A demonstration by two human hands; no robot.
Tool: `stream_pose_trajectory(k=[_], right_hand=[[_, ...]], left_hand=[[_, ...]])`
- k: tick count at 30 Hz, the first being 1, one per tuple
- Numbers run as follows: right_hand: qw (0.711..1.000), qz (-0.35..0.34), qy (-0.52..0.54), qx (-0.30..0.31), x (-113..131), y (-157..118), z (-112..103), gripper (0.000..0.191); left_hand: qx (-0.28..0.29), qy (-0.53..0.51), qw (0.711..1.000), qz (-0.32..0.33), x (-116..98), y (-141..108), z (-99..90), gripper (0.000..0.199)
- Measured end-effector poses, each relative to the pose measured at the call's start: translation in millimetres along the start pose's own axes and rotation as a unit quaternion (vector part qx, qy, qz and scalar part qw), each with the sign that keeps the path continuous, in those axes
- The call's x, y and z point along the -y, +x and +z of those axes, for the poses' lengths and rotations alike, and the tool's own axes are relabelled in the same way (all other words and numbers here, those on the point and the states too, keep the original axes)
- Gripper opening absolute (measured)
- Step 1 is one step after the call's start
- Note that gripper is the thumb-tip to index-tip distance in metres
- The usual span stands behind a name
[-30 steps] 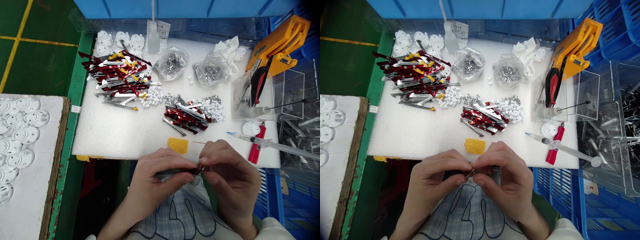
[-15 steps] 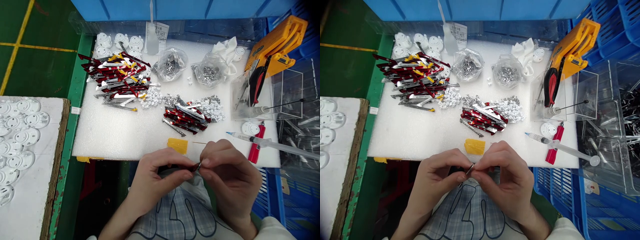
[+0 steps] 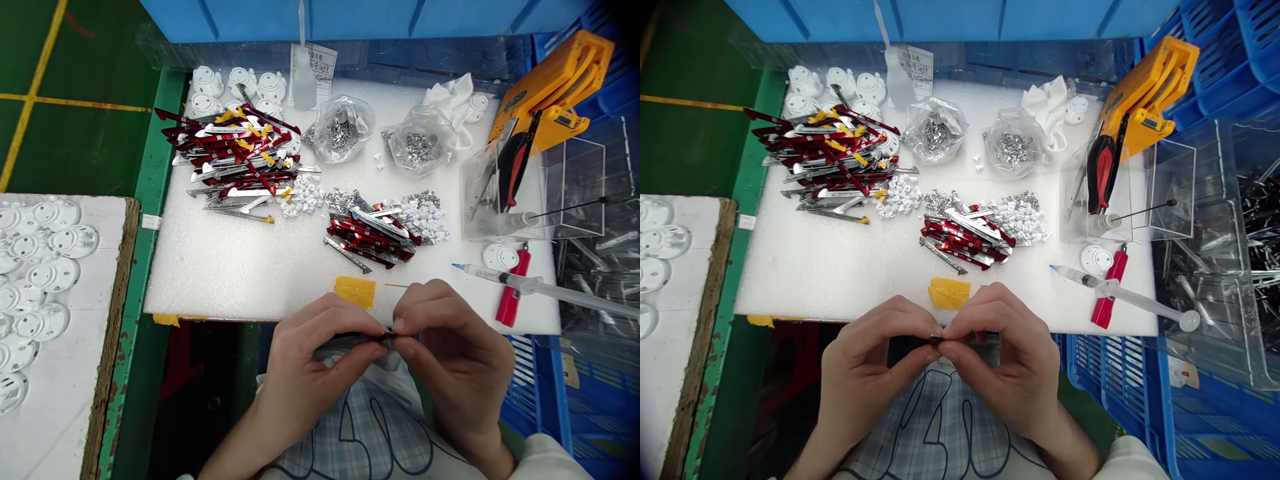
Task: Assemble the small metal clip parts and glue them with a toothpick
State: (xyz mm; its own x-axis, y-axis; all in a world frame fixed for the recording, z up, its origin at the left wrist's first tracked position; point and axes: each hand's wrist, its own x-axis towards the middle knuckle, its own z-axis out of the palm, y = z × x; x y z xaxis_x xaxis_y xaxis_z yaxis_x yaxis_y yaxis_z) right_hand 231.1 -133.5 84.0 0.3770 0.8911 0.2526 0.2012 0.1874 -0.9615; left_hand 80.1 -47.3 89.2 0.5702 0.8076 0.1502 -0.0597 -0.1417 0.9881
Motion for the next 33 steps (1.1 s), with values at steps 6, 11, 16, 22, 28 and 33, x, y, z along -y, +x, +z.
stream_pose_trajectory(k=[6, 11, 16, 22, 28, 33], right_hand=[[0.999, -0.033, -0.009, -0.003, 4.5, 4.3, 3.8, 0.028], [0.999, -0.045, -0.021, -0.002, 6.3, 6.4, 3.7, 0.029], [0.998, -0.053, -0.029, 0.001, 7.1, 7.7, 3.5, 0.028], [0.998, -0.062, -0.029, 0.003, 6.5, 7.6, 3.7, 0.028], [0.997, -0.07, -0.037, 0.016, 5.3, 6.8, 3.0, 0.028], [0.997, -0.062, -0.035, 0.022, 6.7, 5.6, 1.6, 0.029]], left_hand=[[-0.044, 0.043, 0.996, 0.066, 4.2, -5.1, 5.8, 0.015], [-0.043, 0.075, 0.993, 0.075, 4.6, -6.6, 5.4, 0.012], [-0.047, 0.077, 0.992, 0.088, 5.6, -7.0, 4.2, 0.012], [-0.054, 0.062, 0.993, 0.088, 7.7, -8.3, 6.7, 0.016], [-0.049, 0.071, 0.991, 0.104, 6.5, -9.1, 5.6, 0.017], [-0.047, 0.093, 0.989, 0.109, 7.4, -9.2, 4.2, 0.016]])
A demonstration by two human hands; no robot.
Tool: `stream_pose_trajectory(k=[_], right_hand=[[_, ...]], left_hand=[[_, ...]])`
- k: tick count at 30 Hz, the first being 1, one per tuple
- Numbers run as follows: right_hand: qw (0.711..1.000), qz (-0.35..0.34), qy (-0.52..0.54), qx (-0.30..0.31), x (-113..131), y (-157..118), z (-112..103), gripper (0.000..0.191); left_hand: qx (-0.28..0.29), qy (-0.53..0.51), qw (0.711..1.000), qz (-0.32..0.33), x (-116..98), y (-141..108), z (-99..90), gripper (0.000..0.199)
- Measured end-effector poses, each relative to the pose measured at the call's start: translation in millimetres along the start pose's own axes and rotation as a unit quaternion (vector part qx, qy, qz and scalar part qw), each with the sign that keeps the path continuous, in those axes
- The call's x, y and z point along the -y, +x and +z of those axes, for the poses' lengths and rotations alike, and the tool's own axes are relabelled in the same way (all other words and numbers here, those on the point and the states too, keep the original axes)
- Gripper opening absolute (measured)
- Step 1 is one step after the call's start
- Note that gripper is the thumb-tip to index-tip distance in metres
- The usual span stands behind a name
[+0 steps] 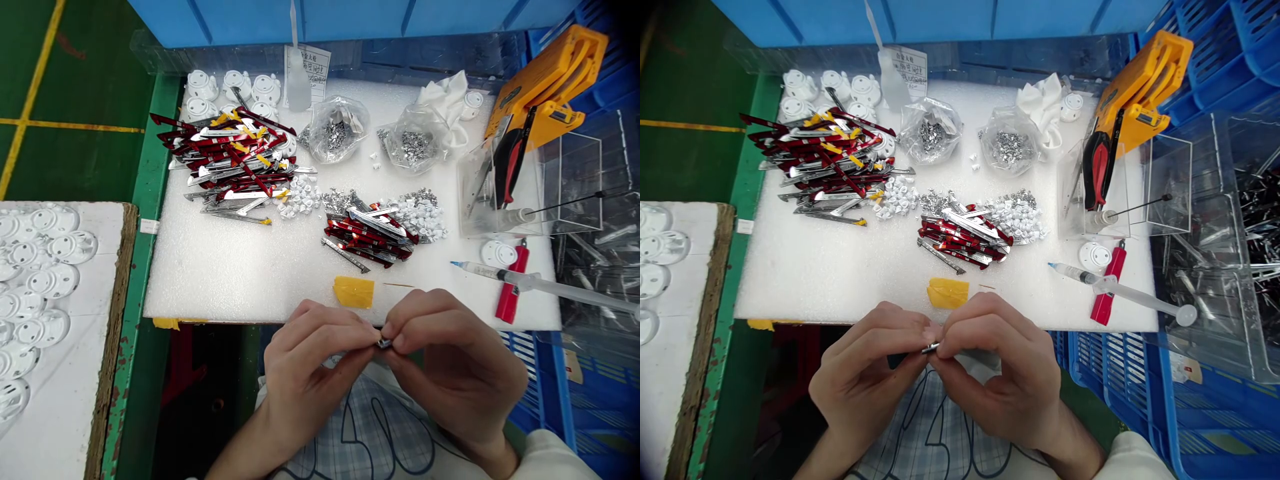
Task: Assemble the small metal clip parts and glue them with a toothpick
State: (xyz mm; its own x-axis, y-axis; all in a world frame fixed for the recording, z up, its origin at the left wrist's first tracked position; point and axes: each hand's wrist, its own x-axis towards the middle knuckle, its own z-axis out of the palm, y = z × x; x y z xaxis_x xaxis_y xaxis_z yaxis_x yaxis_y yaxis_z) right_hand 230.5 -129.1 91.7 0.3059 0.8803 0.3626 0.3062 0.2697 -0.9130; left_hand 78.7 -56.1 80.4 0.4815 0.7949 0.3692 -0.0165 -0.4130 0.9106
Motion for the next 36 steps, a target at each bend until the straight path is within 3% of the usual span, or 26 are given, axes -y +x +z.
stream_pose_trajectory(k=[8, 16, 24, 36], right_hand=[[1.0, 0.013, 0.006, 0.002, 0.4, 0.4, 0.9, 0.028], [1.0, 0.027, -0.007, 0.001, 3.7, 2.3, 2.5, 0.023], [0.999, 0.01, -0.04, 0.0, 6.1, 3.4, 3.3, 0.026], [0.999, 0.011, -0.039, -0.029, 5.7, -0.5, 7.7, 0.026]], left_hand=[[-0.011, -0.01, 1.0, 0.004, 2.1, -0.8, 1.3, 0.016], [-0.027, -0.071, 0.997, -0.034, 4.7, -2.0, 6.3, 0.018], [-0.044, -0.015, 0.999, 0.01, 5.2, -4.7, 5.2, 0.02], [-0.051, -0.041, 0.998, -0.019, 3.1, -4.4, 7.4, 0.019]])
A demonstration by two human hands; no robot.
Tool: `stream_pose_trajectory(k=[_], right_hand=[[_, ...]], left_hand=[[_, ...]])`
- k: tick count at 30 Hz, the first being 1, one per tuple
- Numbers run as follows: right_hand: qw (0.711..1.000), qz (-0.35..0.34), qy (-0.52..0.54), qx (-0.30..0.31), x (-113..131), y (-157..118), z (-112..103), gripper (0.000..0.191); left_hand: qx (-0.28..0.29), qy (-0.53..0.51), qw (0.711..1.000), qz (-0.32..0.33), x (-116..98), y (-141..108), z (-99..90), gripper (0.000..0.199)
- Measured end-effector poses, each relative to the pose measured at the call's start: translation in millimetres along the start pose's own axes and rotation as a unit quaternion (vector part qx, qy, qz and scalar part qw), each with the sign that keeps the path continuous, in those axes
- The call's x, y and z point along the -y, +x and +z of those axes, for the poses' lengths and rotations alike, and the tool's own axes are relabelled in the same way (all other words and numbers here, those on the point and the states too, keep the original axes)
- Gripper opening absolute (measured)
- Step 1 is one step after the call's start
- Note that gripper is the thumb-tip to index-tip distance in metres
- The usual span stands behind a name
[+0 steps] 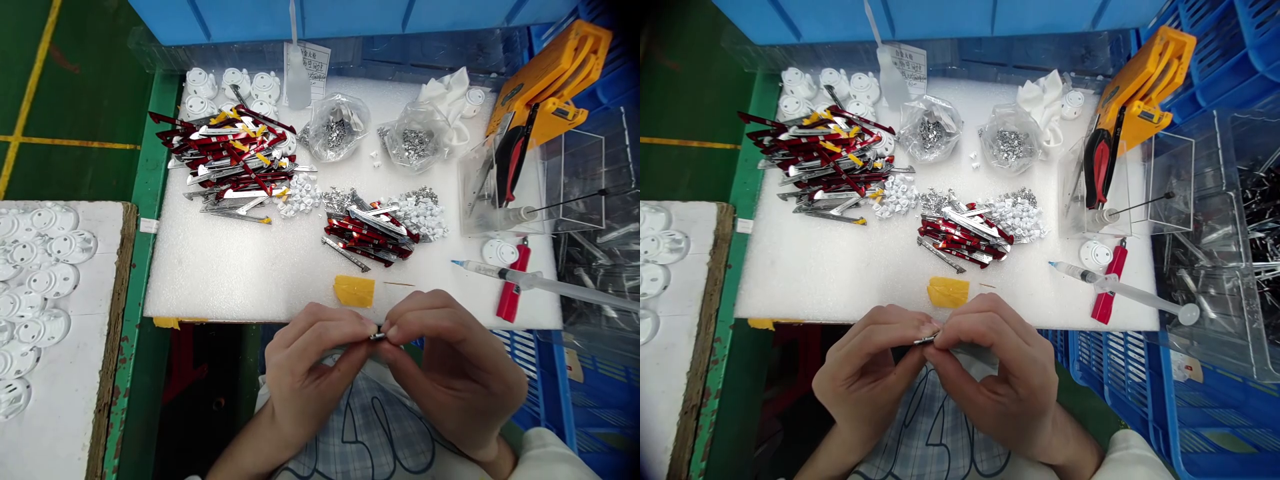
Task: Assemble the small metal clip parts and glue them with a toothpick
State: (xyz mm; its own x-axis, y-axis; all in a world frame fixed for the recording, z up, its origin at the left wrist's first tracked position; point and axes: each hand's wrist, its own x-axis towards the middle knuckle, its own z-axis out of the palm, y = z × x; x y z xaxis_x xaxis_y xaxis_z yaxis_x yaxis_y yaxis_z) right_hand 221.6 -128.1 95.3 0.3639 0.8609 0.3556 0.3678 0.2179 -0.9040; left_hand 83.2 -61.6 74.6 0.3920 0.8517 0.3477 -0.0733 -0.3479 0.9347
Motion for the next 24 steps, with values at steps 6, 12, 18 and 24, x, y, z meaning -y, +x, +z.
stream_pose_trajectory(k=[6, 12, 18, 24], right_hand=[[1.0, -0.008, -0.001, 0.005, 0.3, 1.0, -0.9, 0.027], [1.0, -0.012, -0.006, 0.004, 0.9, 1.1, -1.3, 0.026], [1.0, -0.01, -0.02, -0.014, 2.2, 0.6, -2.0, 0.027], [1.0, -0.017, -0.019, -0.006, 2.3, -2.5, -2.3, 0.029]], left_hand=[[0.012, 0.005, 1.0, 0.0, -1.8, 1.1, -1.5, 0.022], [0.007, 0.023, 0.999, 0.028, -1.9, 0.5, -2.3, 0.017], [0.024, 0.058, 0.997, 0.051, -3.2, 0.6, -4.4, 0.013], [0.033, 0.072, 0.995, 0.059, -3.4, -1.7, -7.5, 0.02]])
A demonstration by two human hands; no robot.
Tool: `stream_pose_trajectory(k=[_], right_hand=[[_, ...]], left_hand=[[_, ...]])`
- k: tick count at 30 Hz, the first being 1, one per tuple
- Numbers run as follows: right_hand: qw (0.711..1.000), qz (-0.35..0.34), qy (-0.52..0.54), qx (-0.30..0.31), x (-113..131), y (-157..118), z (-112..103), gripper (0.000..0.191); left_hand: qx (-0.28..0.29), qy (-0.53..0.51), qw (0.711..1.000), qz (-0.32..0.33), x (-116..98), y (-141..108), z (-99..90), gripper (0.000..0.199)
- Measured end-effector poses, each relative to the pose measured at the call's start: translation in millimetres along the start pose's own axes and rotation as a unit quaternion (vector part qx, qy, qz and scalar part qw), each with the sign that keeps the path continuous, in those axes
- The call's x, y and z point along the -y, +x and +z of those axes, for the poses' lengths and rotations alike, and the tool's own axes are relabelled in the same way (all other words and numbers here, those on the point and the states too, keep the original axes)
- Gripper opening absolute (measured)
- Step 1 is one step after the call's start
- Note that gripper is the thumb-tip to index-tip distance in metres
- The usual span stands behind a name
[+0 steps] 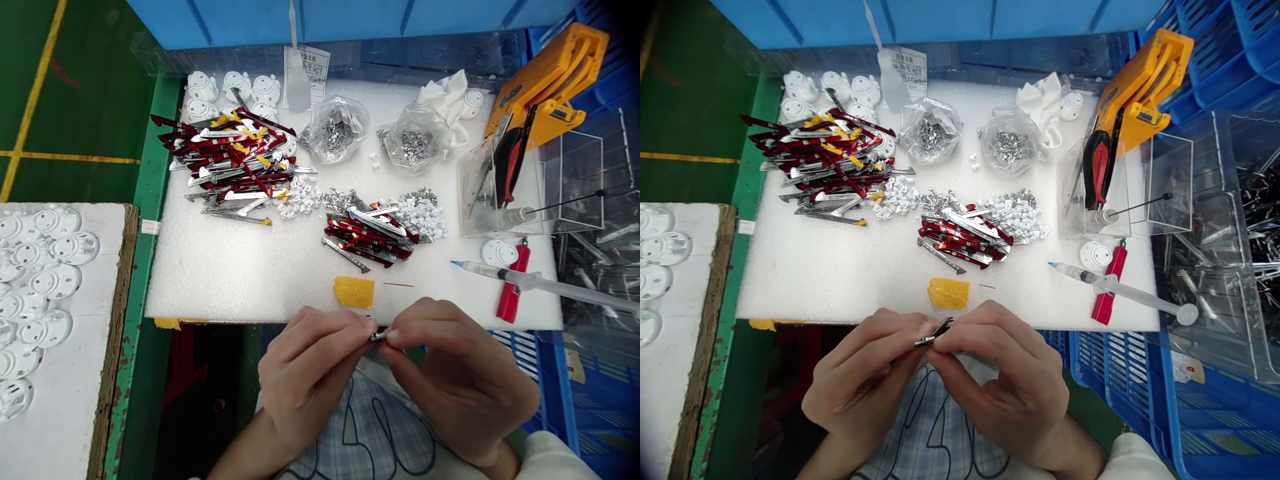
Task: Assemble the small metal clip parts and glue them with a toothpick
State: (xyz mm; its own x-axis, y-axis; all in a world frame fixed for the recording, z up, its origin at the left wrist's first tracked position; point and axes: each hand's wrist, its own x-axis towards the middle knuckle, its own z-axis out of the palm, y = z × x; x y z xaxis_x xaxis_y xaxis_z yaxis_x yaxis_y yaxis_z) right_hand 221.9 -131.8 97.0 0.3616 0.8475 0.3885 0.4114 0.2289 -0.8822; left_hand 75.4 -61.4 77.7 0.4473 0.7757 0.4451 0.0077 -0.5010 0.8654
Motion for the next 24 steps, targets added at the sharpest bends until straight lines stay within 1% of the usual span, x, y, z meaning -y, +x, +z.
stream_pose_trajectory(k=[4, 8, 13, 19, 24], right_hand=[[1.0, 0.005, 0.0, -0.005, 0.3, -0.4, 0.1, 0.029], [1.0, 0.014, 0.001, -0.014, 1.8, 2.7, 2.3, 0.026], [1.0, 0.017, -0.009, -0.012, 1.8, 4.9, 5.4, 0.025], [0.999, 0.035, -0.009, -0.009, 0.7, 3.8, 5.5, 0.025], [0.999, 0.054, -0.008, -0.005, -0.1, 2.3, 3.9, 0.023]], left_hand=[[0.009, 0.003, 1.0, 0.0, -2.2, -0.6, -0.3, 0.021], [0.0, 0.008, 1.0, 0.0, -3.1, 0.1, 1.5, 0.02], [-0.009, -0.021, 0.999, -0.04, -1.7, 0.9, 5.1, 0.022], [-0.008, -0.028, 0.997, -0.065, -1.4, -1.3, 6.7, 0.023], [-0.03, -0.044, 0.993, -0.104, -1.9, -6.0, 9.5, 0.022]])
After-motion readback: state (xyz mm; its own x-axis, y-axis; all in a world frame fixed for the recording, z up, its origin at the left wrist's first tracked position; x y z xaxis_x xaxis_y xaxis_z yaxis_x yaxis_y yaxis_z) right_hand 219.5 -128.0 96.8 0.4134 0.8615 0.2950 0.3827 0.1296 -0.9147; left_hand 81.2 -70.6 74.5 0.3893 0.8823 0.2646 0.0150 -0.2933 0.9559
